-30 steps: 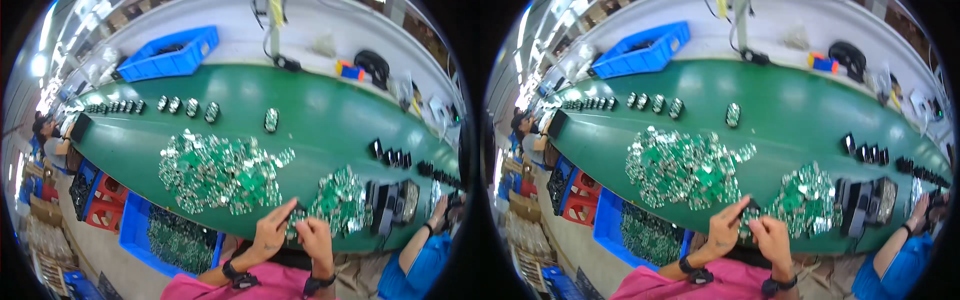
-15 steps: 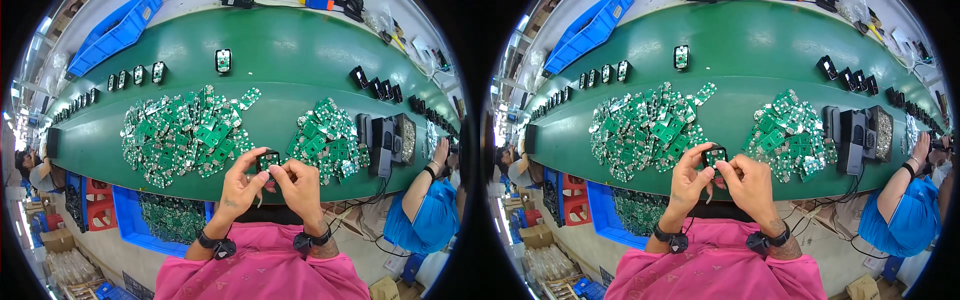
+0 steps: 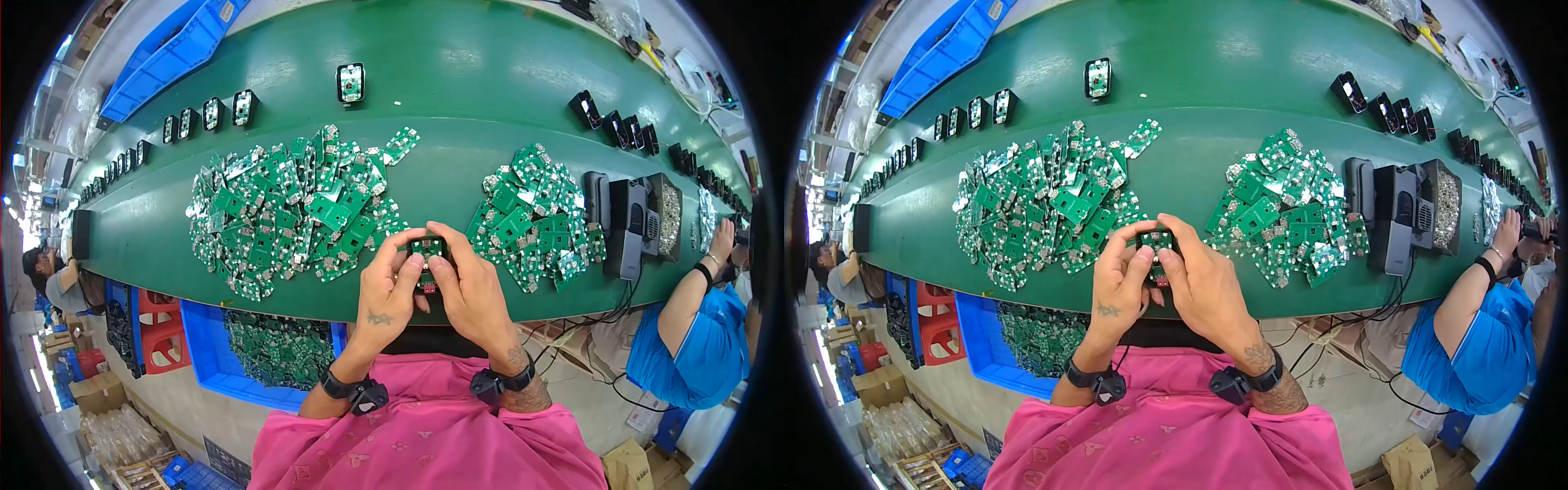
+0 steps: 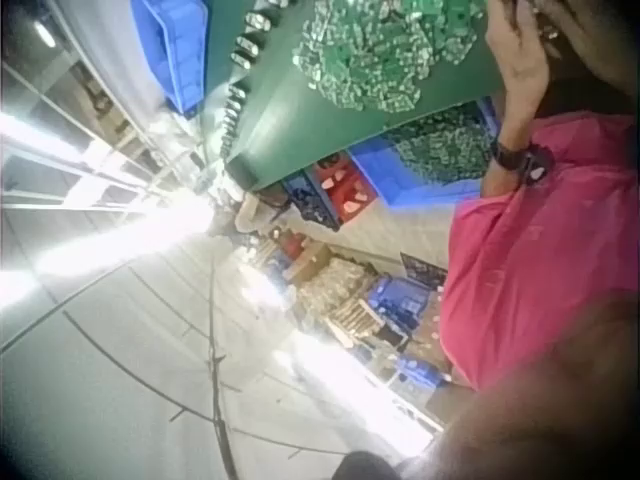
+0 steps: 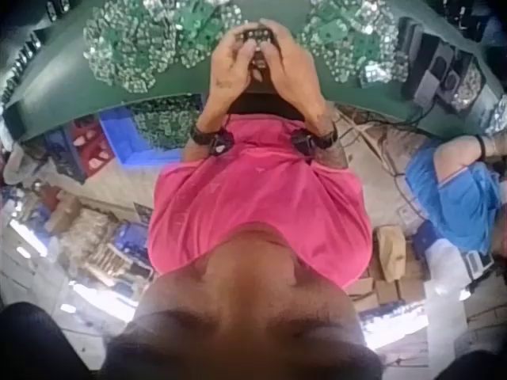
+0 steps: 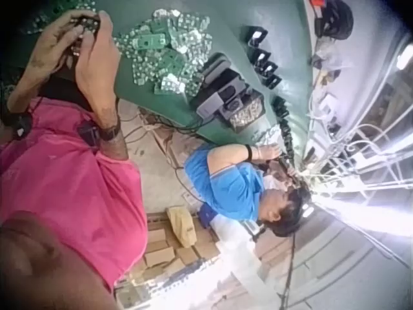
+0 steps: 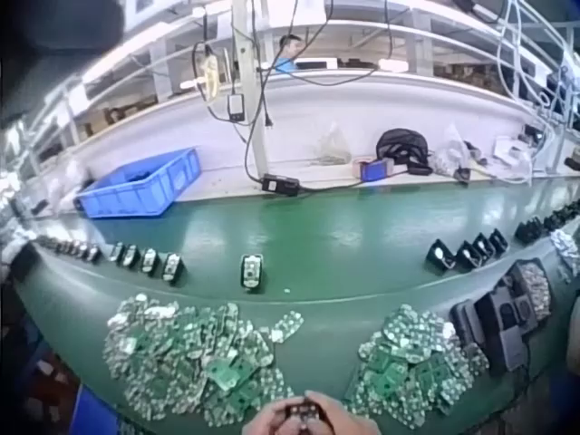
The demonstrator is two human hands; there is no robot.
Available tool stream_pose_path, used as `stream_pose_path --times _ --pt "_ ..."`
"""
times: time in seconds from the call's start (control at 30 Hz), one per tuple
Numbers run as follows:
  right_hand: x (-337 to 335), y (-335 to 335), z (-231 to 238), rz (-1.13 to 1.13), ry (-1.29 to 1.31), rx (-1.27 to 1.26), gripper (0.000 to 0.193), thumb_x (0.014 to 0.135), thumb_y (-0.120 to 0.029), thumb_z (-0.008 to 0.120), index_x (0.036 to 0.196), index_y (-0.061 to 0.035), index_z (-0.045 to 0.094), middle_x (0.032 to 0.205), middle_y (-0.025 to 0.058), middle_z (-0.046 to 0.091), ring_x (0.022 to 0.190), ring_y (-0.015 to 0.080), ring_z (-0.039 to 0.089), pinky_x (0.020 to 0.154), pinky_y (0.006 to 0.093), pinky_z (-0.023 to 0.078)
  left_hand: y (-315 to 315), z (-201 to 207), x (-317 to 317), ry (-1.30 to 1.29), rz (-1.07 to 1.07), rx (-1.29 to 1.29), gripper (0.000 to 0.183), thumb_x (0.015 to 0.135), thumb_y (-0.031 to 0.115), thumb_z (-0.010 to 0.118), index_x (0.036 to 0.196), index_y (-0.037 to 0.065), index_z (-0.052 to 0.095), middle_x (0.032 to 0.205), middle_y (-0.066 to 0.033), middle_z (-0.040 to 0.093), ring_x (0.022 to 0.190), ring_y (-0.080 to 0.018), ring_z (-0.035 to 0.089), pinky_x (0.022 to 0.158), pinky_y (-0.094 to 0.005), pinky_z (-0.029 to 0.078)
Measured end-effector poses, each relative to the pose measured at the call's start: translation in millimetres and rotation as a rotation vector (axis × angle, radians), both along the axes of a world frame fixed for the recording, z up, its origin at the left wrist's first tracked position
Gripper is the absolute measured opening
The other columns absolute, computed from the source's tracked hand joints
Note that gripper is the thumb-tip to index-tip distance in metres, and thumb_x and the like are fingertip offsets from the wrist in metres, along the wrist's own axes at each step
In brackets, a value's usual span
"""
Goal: Manually assembling electronic circuit boards into black plastic housings on a production line.
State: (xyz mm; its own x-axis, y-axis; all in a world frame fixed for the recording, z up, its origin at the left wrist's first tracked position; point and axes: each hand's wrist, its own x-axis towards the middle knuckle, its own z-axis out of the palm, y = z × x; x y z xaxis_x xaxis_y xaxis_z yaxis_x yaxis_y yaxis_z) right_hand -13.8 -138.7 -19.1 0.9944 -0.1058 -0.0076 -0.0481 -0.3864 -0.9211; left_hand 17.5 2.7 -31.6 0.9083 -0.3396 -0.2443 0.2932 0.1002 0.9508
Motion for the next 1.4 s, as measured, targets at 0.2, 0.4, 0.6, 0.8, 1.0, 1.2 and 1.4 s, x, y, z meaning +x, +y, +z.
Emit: stream_pose_path --times 0.2,0.4,0.6,0.8,1.0,1.2,1.4 --pt "0 7 -5 -0.039 -0.074 0.158 0.037 0.098 -0.013 0.055 0.134 -0.0058 0.05 0.086 0.0137 0.062 0.071 0.0208 0.062 0.064 0.0342 0.05 -6 -5 -5 -0.134 0.067 0.089 0.029 0.1 0.011 0.051 0.129 0.003 0.055 0.1 -0.0089 0.067 0.068 -0.0081 0.062 0.051 -0.0221 0.051" --pt "5 15 -17 -0.125 -0.145 0.594 0.039 0.095 -0.011 0.06 0.133 -0.0044 0.053 0.078 0.0048 0.054 0.065 0.0092 0.052 0.06 0.0257 0.047 -15 -11 -6 -0.403 0.187 0.198 0.027 0.098 0.009 0.056 0.124 0.005 0.059 0.102 -0.0096 0.068 0.069 -0.0109 0.065 0.054 -0.0251 0.054" --pt "71 -12 14 0.061 -0.038 0.224 0.035 0.095 -0.01 0.058 0.13 -0.0066 0.058 0.09 0.0012 0.059 0.069 0.0066 0.055 0.06 0.0238 0.048 -1 4 13 -0.313 0.253 0.078 0.052 0.101 0.018 0.05 0.148 0.004 0.033 0.111 -0.014 0.065 0.065 -0.0133 0.064 0.053 -0.0243 0.051" --pt "241 -40 -20 -0.168 -0.22 -0.373 0.03 0.089 -0.018 0.063 0.115 -0.0038 0.062 0.106 0.0198 0.069 0.097 0.0334 0.068 0.084 0.0423 0.055 6 -31 -24 -0.711 0.236 0.527 0.03 0.089 0.003 0.062 0.119 -0.001 0.058 0.091 -0.0068 0.066 0.055 -0.0065 0.051 0.048 -0.0225 0.039" --pt "272 -56 -29 -0.081 -0.087 -0.525 0.044 0.086 -0.031 0.066 0.124 -0.011 0.062 0.114 0.0263 0.063 0.108 0.0399 0.062 0.095 0.0466 0.05 -1 -32 -20 -0.698 0.26 0.531 0.018 0.09 0.005 0.063 0.107 0.003 0.066 0.083 -0.0065 0.065 0.058 -0.0119 0.055 0.051 -0.0252 0.043" --pt "232 -134 31 -0.218 0.072 -1.145 0.057 0.08 -0.039 0.073 0.128 -0.0133 0.058 0.132 0.0204 0.054 0.124 0.0402 0.048 0.096 0.0592 0.044 16 -27 -23 -0.588 0.271 0.527 0.015 0.089 0.006 0.064 0.103 0.002 0.067 0.083 -0.0065 0.065 0.062 -0.0113 0.058 0.053 -0.0242 0.044" --pt "163 -264 28 -0.334 0.262 -1.263 0.063 0.071 -0.037 0.08 0.126 -0.0152 0.061 0.12 0.0171 0.064 0.123 0.0375 0.05 0.098 0.0586 0.039 1 -22 -16 -0.668 0.265 0.433 0.014 0.086 0.004 0.066 0.1 0.002 0.067 0.072 -0.0023 0.059 0.051 -0.0078 0.047 0.045 -0.0231 0.033"
